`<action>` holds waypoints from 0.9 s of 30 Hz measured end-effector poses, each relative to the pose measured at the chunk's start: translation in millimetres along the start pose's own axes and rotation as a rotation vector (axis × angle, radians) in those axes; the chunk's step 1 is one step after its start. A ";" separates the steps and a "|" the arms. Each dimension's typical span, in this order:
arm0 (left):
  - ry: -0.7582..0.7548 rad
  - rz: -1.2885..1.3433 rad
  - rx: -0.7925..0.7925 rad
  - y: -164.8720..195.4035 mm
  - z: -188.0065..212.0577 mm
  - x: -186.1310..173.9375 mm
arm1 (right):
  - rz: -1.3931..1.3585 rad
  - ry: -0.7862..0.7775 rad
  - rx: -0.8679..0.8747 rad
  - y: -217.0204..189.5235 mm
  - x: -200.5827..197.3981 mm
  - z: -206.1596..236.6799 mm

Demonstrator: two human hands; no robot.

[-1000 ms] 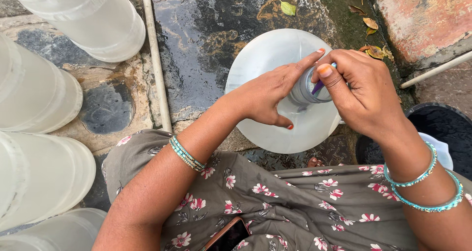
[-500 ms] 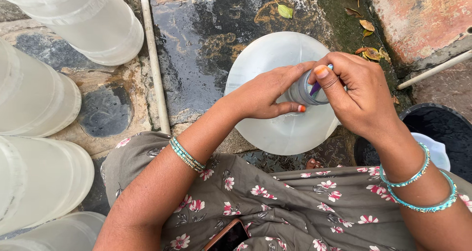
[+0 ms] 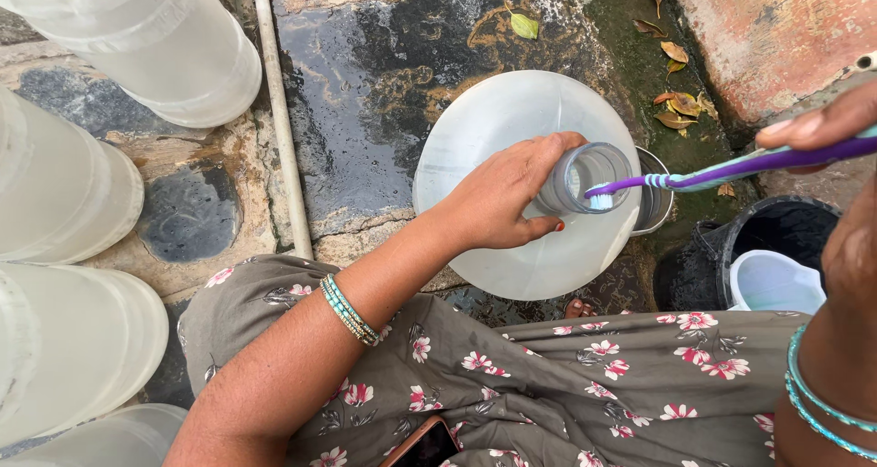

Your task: The person scrubs the inside of a small plastic bottle with a toothbrush, then wipes the outside of a large water jug with a green sponge. The person is sitting on the ground surrounded by several large water jugs.

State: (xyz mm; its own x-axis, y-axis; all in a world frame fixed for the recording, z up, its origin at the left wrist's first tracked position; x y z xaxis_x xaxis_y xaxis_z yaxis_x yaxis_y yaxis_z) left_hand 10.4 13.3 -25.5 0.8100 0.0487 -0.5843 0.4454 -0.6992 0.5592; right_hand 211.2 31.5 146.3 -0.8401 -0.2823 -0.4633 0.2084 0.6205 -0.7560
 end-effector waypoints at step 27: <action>-0.013 0.081 -0.136 3.8 -6.0 -17.6 | 0.129 -0.159 0.162 56.4 57.6 2.2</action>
State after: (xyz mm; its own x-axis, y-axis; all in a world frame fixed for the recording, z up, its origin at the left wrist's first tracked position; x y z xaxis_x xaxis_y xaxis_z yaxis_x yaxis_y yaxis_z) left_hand 0.2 14.1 -9.6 0.8409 -0.0135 -0.5410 0.4272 -0.5971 0.6789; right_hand 175.7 48.6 75.9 -0.7149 -0.3273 -0.6179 0.3972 0.5372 -0.7441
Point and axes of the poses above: each hand's wrist, its own z-axis away from the middle knuckle, its own x-axis out of the palm, y = z × x, the point moved 3 cm from there along -z, towards the middle knuckle, and after that the axes turned 7 degrees about x, right-handed, at the moved point
